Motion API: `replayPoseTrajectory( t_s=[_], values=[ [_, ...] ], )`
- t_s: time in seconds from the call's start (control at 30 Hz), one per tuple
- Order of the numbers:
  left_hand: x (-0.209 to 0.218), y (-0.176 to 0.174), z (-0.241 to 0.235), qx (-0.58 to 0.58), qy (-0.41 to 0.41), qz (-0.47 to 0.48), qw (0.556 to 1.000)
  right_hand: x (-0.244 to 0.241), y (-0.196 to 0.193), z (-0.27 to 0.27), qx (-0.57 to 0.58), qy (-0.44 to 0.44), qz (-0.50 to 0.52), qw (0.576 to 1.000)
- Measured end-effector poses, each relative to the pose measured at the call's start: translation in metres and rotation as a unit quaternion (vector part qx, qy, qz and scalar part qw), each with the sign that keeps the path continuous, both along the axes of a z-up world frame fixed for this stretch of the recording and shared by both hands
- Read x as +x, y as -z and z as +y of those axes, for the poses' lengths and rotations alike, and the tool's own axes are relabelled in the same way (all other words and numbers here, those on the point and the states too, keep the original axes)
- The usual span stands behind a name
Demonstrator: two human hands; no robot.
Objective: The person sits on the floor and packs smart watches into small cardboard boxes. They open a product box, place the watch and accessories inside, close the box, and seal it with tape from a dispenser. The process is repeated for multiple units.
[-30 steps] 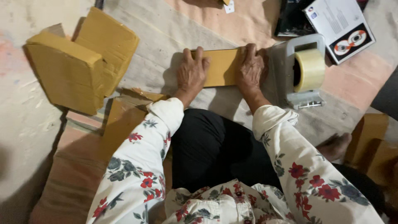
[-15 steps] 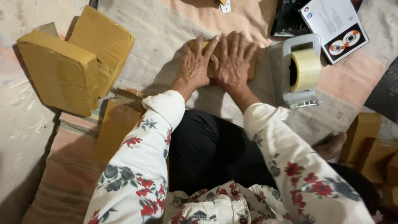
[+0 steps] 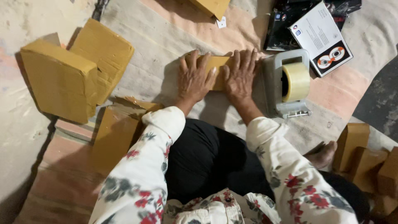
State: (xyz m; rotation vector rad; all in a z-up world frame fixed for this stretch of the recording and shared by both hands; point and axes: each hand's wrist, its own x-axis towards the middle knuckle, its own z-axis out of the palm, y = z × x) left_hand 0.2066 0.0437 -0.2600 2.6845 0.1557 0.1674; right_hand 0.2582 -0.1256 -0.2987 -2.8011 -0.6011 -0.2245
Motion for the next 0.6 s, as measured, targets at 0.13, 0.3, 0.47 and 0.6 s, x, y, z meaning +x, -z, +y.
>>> replayPoseTrajectory(
  t_s=[0.13,0.3,0.47,0.6],
  values=[
    [0.017,0.015,-0.014,0.040,-0.025,0.023,0.999,0.000,0.002,0.029,-0.002,0.010,0.012,1.000],
    [0.014,0.022,-0.011,0.073,-0.021,-0.029,0.997,0.019,-0.015,0.034,-0.020,-0.055,-0.020,0.998],
    [0.011,0.021,-0.005,0.054,-0.014,-0.088,0.995,0.031,-0.027,0.042,0.112,-0.180,0.067,0.975],
    [0.017,0.014,0.001,0.053,-0.019,0.007,0.998,0.040,-0.030,0.035,0.073,-0.180,0.048,0.980]
  ],
)
